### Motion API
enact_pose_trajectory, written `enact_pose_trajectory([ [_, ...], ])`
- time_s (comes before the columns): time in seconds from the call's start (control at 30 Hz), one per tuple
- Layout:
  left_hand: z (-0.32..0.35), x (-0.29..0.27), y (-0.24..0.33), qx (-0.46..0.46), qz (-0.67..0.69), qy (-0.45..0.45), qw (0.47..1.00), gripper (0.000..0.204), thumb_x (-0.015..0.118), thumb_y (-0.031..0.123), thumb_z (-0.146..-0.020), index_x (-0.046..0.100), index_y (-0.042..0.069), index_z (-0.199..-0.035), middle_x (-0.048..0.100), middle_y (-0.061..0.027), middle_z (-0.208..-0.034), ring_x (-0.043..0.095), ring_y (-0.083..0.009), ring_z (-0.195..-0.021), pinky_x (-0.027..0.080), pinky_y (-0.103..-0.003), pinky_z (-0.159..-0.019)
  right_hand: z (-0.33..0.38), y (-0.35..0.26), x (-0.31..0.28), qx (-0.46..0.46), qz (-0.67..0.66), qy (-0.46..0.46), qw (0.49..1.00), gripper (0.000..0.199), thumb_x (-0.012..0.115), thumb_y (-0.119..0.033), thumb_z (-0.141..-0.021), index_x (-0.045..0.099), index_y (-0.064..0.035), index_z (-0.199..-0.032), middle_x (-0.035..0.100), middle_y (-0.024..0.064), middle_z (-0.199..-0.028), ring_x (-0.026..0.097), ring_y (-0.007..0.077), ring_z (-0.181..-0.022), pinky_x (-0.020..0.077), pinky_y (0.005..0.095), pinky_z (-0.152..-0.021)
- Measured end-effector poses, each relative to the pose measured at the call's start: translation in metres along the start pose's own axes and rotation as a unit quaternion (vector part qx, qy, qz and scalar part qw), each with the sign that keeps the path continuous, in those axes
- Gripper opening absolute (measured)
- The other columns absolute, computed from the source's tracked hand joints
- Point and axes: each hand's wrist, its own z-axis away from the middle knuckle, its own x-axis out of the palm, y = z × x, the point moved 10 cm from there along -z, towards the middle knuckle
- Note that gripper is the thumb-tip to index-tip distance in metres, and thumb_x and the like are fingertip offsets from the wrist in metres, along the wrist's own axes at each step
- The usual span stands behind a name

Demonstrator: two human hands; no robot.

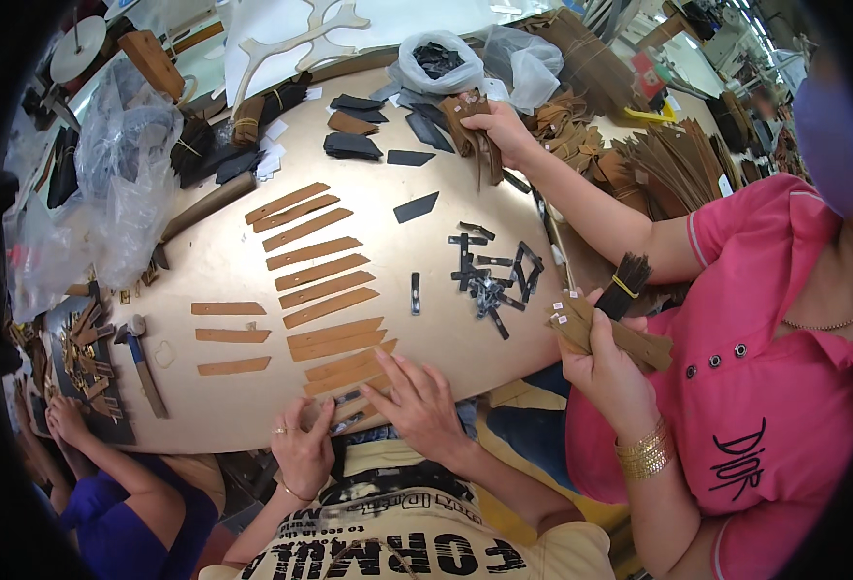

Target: The person repeatedly picks up small dark leather pieces and light brown leather strips from a table, aligns them, and places them together. The person also handles bundles of leather strips and arranges them on the table.

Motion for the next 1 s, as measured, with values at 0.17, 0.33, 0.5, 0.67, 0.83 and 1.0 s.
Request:
enact_pose_trajectory([
  [0.17,0.001,0.002,-0.002,0.000,0.011,-0.005,1.000,0.049,0.065,0.005,-0.077,0.068,0.019,-0.124,0.056,-0.0114,-0.117,0.057,-0.0310,-0.094,0.046,-0.042,-0.078,-0.002,0.015,-0.015,0.045,-0.059,0.042,0.996,0.042,0.061,-0.003,-0.083,0.071,-0.0203,-0.120,0.053,0.0097,-0.143,0.048,0.0257,-0.127,0.0346,0.0439,-0.103],
  [0.33,0.004,0.005,-0.004,0.006,0.019,-0.008,1.000,0.051,0.066,0.005,-0.076,0.067,0.018,-0.126,0.055,-0.0123,-0.119,0.055,-0.0318,-0.098,0.045,-0.043,-0.081,-0.007,0.052,-0.040,0.121,-0.109,0.119,0.979,0.047,0.062,0.002,-0.075,0.071,-0.0152,-0.118,0.058,0.0090,-0.135,0.051,0.0295,-0.121,0.0357,0.0434,-0.100],
  [0.5,0.007,0.011,-0.009,0.009,0.036,-0.012,0.999,0.053,0.066,0.006,-0.074,0.067,0.018,-0.126,0.054,-0.0129,-0.120,0.054,-0.0326,-0.101,0.044,-0.044,-0.084,-0.014,0.079,-0.063,0.148,-0.099,0.209,0.962,0.046,0.065,0.004,-0.072,0.072,-0.0125,-0.114,0.064,0.0076,-0.124,0.056,0.0290,-0.115,0.0368,0.0417,-0.099],
  [0.67,0.011,0.013,-0.013,0.022,0.053,0.001,0.998,0.055,0.065,0.007,-0.072,0.068,0.018,-0.126,0.054,-0.0125,-0.117,0.054,-0.0326,-0.098,0.043,-0.043,-0.084,-0.014,0.099,-0.072,0.171,-0.088,0.256,0.947,0.038,0.064,0.003,-0.074,0.072,-0.0091,-0.109,0.069,0.0061,-0.113,0.061,0.0267,-0.107,0.0381,0.0397,-0.097],
  [0.83,0.013,0.015,-0.018,0.038,0.070,0.029,0.996,0.053,0.064,0.006,-0.071,0.069,0.016,-0.123,0.057,-0.0111,-0.113,0.054,-0.0311,-0.096,0.043,-0.042,-0.081,-0.004,0.121,-0.072,0.199,-0.075,0.296,0.931,0.028,0.063,0.002,-0.080,0.071,-0.0042,-0.107,0.070,0.0086,-0.103,0.063,0.0284,-0.101,0.0413,0.0402,-0.093],
  [1.0,0.014,0.014,-0.023,0.022,0.088,0.068,0.994,0.051,0.063,0.002,-0.071,0.069,0.013,-0.120,0.060,-0.0092,-0.107,0.058,-0.0286,-0.090,0.043,-0.042,-0.077,0.006,0.134,-0.065,0.220,-0.076,0.326,0.916,0.016,0.061,-0.001,-0.089,0.068,-0.0030,-0.103,0.070,0.0088,-0.097,0.063,0.0299,-0.096,0.0413,0.0410,-0.092],
])
